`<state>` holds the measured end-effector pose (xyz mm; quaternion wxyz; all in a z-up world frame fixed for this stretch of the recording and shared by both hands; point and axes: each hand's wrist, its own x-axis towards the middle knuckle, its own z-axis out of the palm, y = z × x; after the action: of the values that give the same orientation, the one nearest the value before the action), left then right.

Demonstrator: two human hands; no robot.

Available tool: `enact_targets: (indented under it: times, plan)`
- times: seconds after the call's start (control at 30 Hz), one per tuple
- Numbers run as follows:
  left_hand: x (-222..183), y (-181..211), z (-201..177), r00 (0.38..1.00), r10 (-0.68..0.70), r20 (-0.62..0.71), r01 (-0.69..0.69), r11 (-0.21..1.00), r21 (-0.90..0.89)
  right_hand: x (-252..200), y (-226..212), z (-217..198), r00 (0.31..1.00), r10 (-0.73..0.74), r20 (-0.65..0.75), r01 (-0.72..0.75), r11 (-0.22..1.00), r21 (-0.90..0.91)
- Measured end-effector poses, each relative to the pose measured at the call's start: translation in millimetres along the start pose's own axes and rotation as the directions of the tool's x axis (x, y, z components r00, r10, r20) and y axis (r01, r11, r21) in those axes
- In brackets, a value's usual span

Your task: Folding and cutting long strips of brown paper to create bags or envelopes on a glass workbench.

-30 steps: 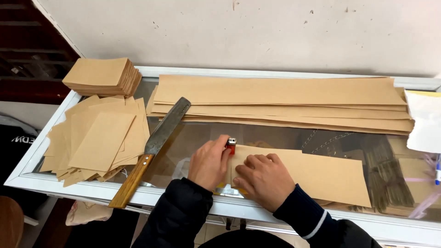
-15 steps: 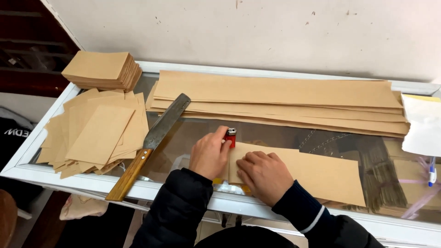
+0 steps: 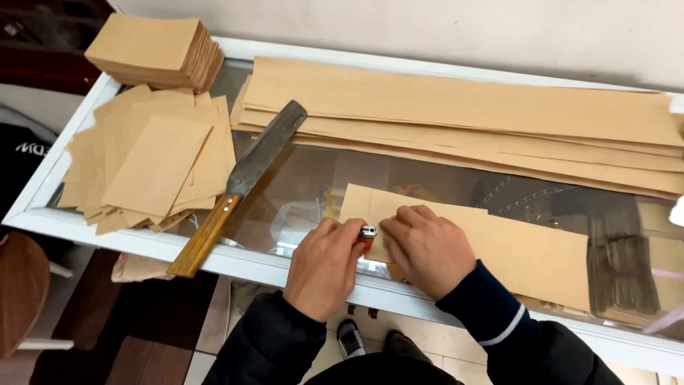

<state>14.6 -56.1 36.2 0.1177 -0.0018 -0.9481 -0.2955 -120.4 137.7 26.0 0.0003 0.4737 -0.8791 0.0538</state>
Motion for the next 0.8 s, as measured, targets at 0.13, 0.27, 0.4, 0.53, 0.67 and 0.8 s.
enact_targets:
  times: [0.13,0.27,0.4,0.53,0.67,0.8]
  plan:
    - [-13,6,0,1.000,0.017,-0.011,-0.017,0.999,-0.038,4,-2,-9,0.999,0.012,0.041,-0.013,1.000,0.026]
    - [-22,13,-2,1.000,0.017,0.000,-0.017,0.999,-0.044,3,-2,-13,0.997,0.014,0.072,-0.019,0.998,0.060]
    - [-25,-1,9,0.995,-0.095,0.014,0.096,0.993,-0.063,-7,15,-5,0.996,-0.027,0.088,0.016,0.993,0.119]
    - [-20,-5,-2,0.946,-0.296,-0.135,0.273,0.947,-0.168,-14,31,-24,0.993,-0.057,0.102,0.012,0.918,0.398]
    - [-14,-20,19,0.919,-0.289,-0.266,0.308,0.951,0.033,-24,64,-20,0.997,-0.056,-0.044,0.065,0.963,0.260]
    - [-19,-26,34,0.899,-0.305,-0.315,0.344,0.936,0.074,-23,84,-25,0.947,0.240,0.214,-0.237,0.971,-0.042]
